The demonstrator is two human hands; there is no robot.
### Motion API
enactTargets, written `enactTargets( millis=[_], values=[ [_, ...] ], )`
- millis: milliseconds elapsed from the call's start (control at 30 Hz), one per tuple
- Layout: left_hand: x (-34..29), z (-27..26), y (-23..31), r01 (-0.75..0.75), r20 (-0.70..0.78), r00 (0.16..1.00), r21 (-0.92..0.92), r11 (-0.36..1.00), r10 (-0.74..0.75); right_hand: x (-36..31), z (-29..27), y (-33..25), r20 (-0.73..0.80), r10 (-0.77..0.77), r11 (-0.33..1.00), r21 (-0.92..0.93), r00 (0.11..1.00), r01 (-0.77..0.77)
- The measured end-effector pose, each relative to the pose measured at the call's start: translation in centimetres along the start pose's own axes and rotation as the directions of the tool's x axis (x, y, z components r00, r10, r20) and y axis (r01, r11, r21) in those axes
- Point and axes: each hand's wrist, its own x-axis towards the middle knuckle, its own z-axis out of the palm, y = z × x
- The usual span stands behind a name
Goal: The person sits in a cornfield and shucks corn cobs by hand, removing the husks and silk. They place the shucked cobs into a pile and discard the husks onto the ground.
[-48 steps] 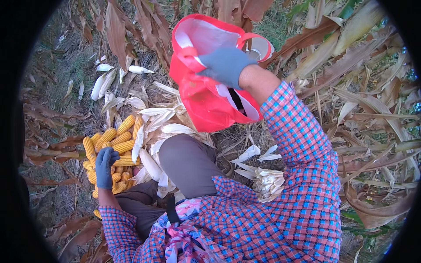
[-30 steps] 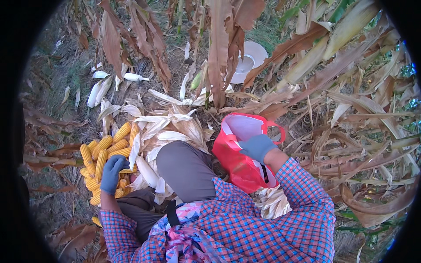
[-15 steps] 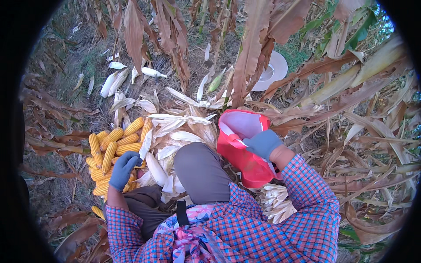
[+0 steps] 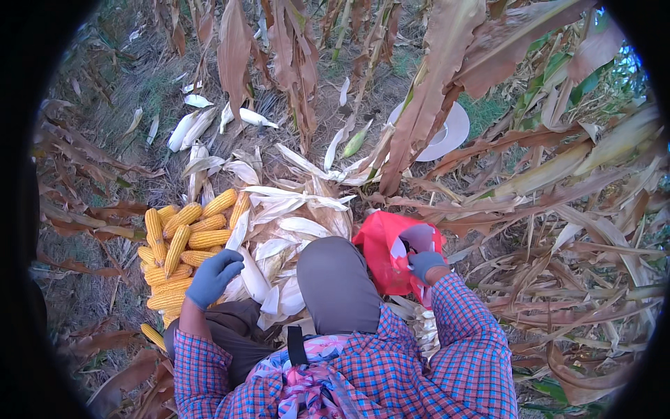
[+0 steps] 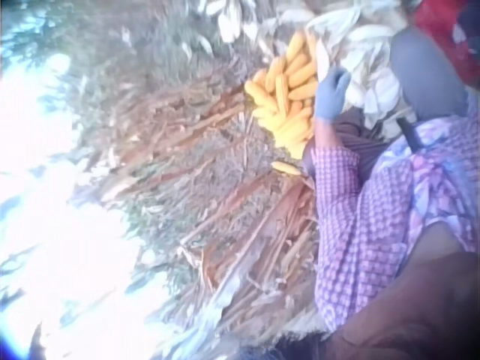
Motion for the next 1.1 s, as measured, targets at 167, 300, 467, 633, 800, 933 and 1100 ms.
enactTargets(
  millis=[167, 300, 467, 633, 800, 933, 1100],
  values=[
    [0.2, 0.0, 1.6, -0.009, 0.058, 0.998, 0.163, 0.987, -0.001, -1.4, -2.2, 0.3, 0.066, 0.088, 0.987, 0.128, 0.994, -0.095],
    [0.3, 0.3, 2.1, -0.052, 0.100, 0.995, 0.219, 0.974, 0.031, -1.6, -1.1, 0.8, 0.195, 0.182, 0.961, 0.172, 0.964, -0.217],
    [-0.1, -0.3, 2.0, -0.050, 0.116, 0.993, 0.236, 0.970, 0.023, -3.6, -3.2, 2.2, 0.241, 0.129, 0.988, 0.048, 0.962, -0.144],
    [-0.1, -0.5, 2.7, -0.069, 0.153, 0.988, 0.238, 0.969, 0.032, -3.5, -5.6, 0.8, 0.239, 0.130, 0.990, -0.085, 0.962, -0.113],
    [-0.4, -0.6, 2.3, -0.069, 0.159, 0.987, 0.255, 0.964, 0.029, -0.3, -0.3, 1.1, 0.092, 0.107, 0.993, -0.049, 0.990, -0.103],
    [-0.4, -0.5, 2.0, -0.086, 0.159, 0.986, 0.283, 0.955, 0.042, -0.8, -1.4, 1.3, 0.189, 0.141, 0.989, 0.027, 0.972, -0.148],
    [-0.6, -0.8, 2.3, -0.127, 0.135, 0.987, 0.280, 0.952, 0.091, -1.7, -12.4, -4.3, 0.141, 0.094, 0.994, 0.037, 0.985, -0.101]
  ],
)
